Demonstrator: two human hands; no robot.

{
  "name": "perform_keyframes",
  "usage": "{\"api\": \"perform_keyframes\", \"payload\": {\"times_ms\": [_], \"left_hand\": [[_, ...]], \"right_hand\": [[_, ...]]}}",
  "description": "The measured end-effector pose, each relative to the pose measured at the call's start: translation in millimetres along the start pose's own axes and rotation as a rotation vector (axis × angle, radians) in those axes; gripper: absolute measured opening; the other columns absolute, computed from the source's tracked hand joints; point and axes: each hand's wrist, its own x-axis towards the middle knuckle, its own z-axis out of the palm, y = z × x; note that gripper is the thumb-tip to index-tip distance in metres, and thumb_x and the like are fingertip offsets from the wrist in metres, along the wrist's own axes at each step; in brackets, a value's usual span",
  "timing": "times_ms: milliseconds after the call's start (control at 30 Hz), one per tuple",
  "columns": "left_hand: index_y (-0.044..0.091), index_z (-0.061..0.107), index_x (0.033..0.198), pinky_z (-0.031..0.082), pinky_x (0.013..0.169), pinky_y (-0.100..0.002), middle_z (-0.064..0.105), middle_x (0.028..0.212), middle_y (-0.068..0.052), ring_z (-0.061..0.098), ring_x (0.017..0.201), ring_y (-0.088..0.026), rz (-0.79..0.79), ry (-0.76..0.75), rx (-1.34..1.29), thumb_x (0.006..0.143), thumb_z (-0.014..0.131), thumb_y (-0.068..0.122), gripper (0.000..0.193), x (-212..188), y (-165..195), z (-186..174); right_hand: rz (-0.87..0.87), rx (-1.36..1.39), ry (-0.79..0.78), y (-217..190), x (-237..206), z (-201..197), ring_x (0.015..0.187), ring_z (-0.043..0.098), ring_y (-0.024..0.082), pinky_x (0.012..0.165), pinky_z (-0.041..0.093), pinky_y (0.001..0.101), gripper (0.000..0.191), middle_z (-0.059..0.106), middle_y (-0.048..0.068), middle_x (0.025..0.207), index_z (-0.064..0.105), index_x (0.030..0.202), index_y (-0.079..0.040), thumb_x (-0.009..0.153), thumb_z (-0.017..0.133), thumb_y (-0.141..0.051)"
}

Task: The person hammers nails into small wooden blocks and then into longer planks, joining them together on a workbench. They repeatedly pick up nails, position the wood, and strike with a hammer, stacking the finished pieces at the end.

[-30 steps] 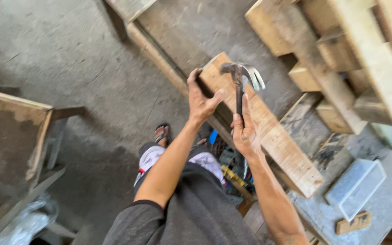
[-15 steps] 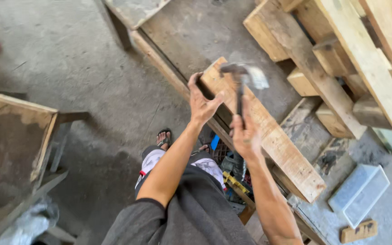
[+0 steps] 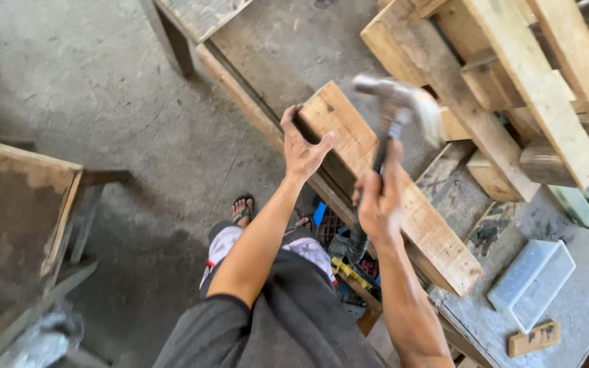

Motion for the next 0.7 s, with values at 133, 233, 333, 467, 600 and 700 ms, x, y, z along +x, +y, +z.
{"api": "perform_keyframes", "payload": {"times_ms": [133,233,333,467,600,700], "left_hand": [[0.007,0.026,0.15,0.045,0.113,-0.043,0.049,0.147,-0.019,0.053,0.136,-0.035,-0.02,-0.006,-0.032,0.08,0.085,0.033,0.095,0,0,-1],[0.006,0.027,0.15,0.045,0.113,-0.043,0.049,0.145,-0.02,0.053,0.135,-0.035,-0.031,-0.015,-0.002,0.078,0.086,0.033,0.097,1,2,-3],[0.005,0.03,0.149,0.046,0.113,-0.043,0.052,0.143,-0.02,0.055,0.133,-0.035,0.018,-0.003,0.003,0.075,0.087,0.031,0.097,2,6,0],[0.004,0.028,0.149,0.045,0.112,-0.041,0.051,0.144,-0.019,0.055,0.133,-0.035,-0.038,0.004,-0.029,0.076,0.086,0.031,0.098,2,6,0],[0.003,0.026,0.15,0.045,0.113,-0.042,0.049,0.146,-0.021,0.052,0.135,-0.035,-0.016,0.005,0.012,0.077,0.087,0.029,0.098,4,2,3],[0.004,0.026,0.15,0.046,0.113,-0.041,0.05,0.145,-0.022,0.054,0.134,-0.034,-0.003,-0.018,0.003,0.076,0.086,0.031,0.099,6,2,2]], "right_hand": [[-0.165,0.394,-0.012,19,-14,-10,0.059,0.056,0.009,0.052,0.048,0.0242,0.047,0.06,0.0,0.083,0.036,0.158,-0.018,0.112,0.046,-0.018],[0.29,0.873,-0.273,32,3,12,0.056,0.05,0.005,0.042,0.042,0.0193,0.072,0.056,-0.003,0.08,0.023,0.173,-0.012,0.107,0.053,-0.012],[-0.1,-0.359,-0.155,23,21,5,0.056,0.056,0.011,0.053,0.048,0.0246,0.066,0.056,0.002,0.069,0.021,0.168,-0.016,0.109,0.051,-0.021],[-0.247,-0.159,0.043,-12,5,-21,0.063,0.061,0.009,0.057,0.053,0.0243,0.062,0.064,0.001,0.08,0.013,0.169,-0.019,0.116,0.045,-0.02],[-0.14,0.299,0.021,-16,12,8,0.056,0.049,0.005,0.044,0.043,0.0207,0.068,0.054,-0.003,0.068,0.017,0.175,-0.023,0.11,0.037,-0.028],[-0.659,-0.644,0.104,-4,27,24,0.095,0.069,0.032,0.075,0.061,0.0345,0.072,0.068,0.025,0.114,0.004,0.176,-0.025,0.113,0.04,-0.025]]}}
